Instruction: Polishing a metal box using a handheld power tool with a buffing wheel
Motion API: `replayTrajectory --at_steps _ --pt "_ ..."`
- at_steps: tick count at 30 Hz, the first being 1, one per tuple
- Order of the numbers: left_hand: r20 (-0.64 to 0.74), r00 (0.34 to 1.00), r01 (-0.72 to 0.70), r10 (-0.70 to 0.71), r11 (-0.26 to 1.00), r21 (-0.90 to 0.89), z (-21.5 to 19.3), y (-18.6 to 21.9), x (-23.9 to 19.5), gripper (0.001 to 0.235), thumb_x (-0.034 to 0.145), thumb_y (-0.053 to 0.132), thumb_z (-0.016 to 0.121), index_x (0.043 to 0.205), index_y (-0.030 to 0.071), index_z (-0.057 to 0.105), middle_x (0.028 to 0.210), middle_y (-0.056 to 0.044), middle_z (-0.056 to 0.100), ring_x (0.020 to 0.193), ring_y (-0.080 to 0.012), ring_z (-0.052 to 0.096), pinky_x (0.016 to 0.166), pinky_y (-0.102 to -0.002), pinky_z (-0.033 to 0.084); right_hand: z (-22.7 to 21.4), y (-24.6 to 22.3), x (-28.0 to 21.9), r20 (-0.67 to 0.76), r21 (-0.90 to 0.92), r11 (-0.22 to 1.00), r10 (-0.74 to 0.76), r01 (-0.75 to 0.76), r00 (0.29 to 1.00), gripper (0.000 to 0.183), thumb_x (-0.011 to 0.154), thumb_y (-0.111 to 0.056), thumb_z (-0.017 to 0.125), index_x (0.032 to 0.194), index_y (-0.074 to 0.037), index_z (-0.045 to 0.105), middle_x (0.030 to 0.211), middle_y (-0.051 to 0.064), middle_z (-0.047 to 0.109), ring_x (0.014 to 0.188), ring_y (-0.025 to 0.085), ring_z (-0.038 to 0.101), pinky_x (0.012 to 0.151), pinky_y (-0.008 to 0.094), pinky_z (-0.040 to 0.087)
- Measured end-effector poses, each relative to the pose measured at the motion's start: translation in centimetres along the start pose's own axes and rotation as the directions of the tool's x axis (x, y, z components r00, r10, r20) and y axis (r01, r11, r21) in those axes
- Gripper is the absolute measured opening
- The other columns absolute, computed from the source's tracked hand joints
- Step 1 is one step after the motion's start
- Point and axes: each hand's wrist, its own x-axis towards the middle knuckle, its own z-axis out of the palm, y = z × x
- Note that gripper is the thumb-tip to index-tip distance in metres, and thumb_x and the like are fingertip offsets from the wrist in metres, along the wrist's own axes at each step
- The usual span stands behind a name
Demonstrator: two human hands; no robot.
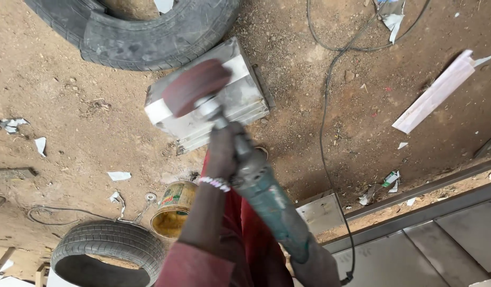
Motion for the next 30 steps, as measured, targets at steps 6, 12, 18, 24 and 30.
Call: replayTrajectory --at_steps 6,12,18,24,30 --pt "0.185 0.98 0.044 -0.068 0.991 0.128 8.7 0.7 -3.4 0.013 0.083 -0.006 0.066 0.088 0.002 0.057 0.064 -0.013 0.064 0.048 -0.0225 0.06 0.046 -0.035 0.056 -1.4 4.0 1.3 -0.171 0.076 0.991 0.122 -0.11 0.978 0.075 0.061 -0.046 0.082 0.126 -0.017 0.06 0.086 0.017 0.077 0.087 0.042 0.074 0.079 0.055 0.059" --pt "0.086 0.996 -0.013 0.006 0.997 0.081 1.1 -0.5 -0.1 0.01 0.073 0.004 0.066 0.081 0.006 0.058 0.063 -0.011 0.061 0.052 -0.0232 0.061 0.048 -0.037 0.053 -0.7 0.7 1.4 -0.013 -0.03 0.996 0.085 -0.085 0.996 0.075 0.069 -0.053 0.074 0.133 -0.017 0.056 0.096 0.015 0.077 0.095 0.043 0.073 0.088 0.055 0.057" --pt "-0.174 0.985 0.004 -0.012 0.999 -0.047 -8.5 3.6 -0.2 0.011 0.069 -0.002 0.063 0.075 0.003 0.056 0.062 -0.013 0.06 0.054 -0.0272 0.063 0.053 -0.041 0.056 -2.4 -6.5 0.4 0.11 -0.001 0.974 -0.223 0.224 0.969 0.044 0.077 -0.04 0.062 0.117 -0.022 0.054 0.088 0.014 0.072 0.087 0.046 0.07 0.077 0.059 0.054" --pt "-0.167 0.986 -0.019 0.011 0.999 -0.05 -6.7 3.5 0.1 0.013 0.067 -0.003 0.062 0.071 0.005 0.054 0.057 -0.011 0.056 0.049 -0.0237 0.058 0.049 -0.038 0.053 0.5 -3.5 1.4 0.048 0.008 0.97 -0.244 0.244 0.969 0.047 0.074 -0.043 0.066 0.114 -0.02 0.059 0.092 0.015 0.073 0.09 0.046 0.069 0.08 0.058 0.054" --pt "0.106 0.994 -0.002 -0.003 0.999 0.051 4.5 1.6 -1.1 0.013 0.077 -0.001 0.065 0.082 0.006 0.055 0.062 -0.01 0.06 0.049 -0.0207 0.058 0.045 -0.036 0.051 0.5 4.2 3.3 -0.13 -0.06 0.998 0.002 -0.009 0.991 0.083 0.065 -0.058 0.077 0.134 -0.017 0.055 0.09 0.017 0.076 0.088 0.042 0.073 0.081 0.056 0.057"
